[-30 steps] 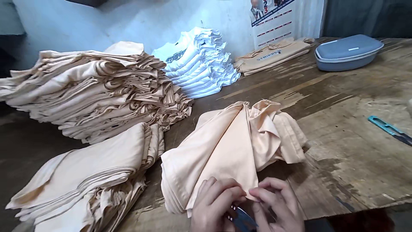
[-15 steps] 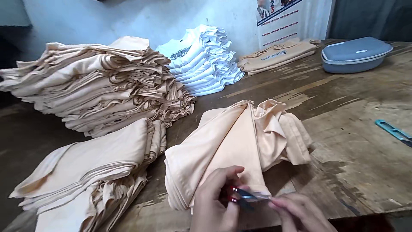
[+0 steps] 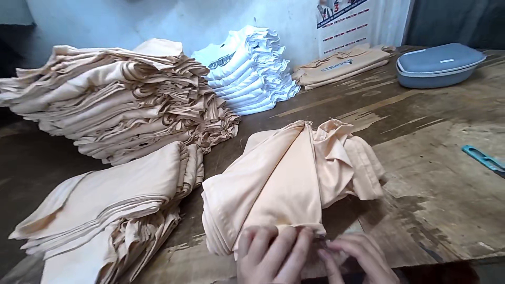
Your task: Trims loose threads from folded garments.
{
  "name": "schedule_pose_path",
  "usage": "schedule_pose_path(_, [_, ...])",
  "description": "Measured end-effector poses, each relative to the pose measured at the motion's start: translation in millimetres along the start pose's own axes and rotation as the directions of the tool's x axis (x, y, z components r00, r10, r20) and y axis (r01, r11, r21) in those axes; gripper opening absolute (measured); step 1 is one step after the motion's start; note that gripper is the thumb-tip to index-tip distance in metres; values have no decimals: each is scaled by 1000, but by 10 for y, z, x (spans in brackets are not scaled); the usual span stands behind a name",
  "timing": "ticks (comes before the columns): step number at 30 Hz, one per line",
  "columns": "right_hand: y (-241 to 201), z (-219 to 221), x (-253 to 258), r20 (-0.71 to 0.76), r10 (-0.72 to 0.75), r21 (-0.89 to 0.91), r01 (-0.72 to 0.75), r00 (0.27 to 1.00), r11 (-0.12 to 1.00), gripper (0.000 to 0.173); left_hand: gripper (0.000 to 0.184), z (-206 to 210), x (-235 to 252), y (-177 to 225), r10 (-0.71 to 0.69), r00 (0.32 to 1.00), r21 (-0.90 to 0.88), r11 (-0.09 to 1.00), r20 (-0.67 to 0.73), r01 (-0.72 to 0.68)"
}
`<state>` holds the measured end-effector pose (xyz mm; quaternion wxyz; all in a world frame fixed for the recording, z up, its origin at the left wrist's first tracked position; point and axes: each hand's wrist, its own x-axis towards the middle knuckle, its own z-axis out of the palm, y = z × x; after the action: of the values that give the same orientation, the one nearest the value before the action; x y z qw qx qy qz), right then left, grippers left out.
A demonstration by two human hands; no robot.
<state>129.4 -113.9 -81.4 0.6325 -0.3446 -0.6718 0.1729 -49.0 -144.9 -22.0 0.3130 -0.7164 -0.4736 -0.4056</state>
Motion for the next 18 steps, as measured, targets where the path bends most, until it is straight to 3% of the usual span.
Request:
schedule_pose_path(3, [7, 74, 108, -3, 68, -123, -68, 998, 990, 38, 19, 12, 30, -53, -125, 992, -87, 989, -15, 123])
schedule_pose_path(7, [5, 138, 132, -31, 83, -102, -86, 996, 991, 8, 19, -16, -14, -90, -92, 996, -137, 986, 1, 92])
schedule_pose_path(11, [5, 56, 60, 41, 91, -53, -89, 995, 995, 10, 19, -61, -119, -119, 22, 999, -40, 999, 28, -21])
schedule_pose_path(15, [13, 151, 111, 41, 142, -128, -136, 989, 982, 31, 23, 44, -127, -126, -7, 1000, -44, 999, -26, 6])
schedule_pose_path(18, [39, 224, 99, -17, 93, -7, -93, 996, 996, 12, 19, 48, -95, -145, -37, 999, -85, 996, -37, 33])
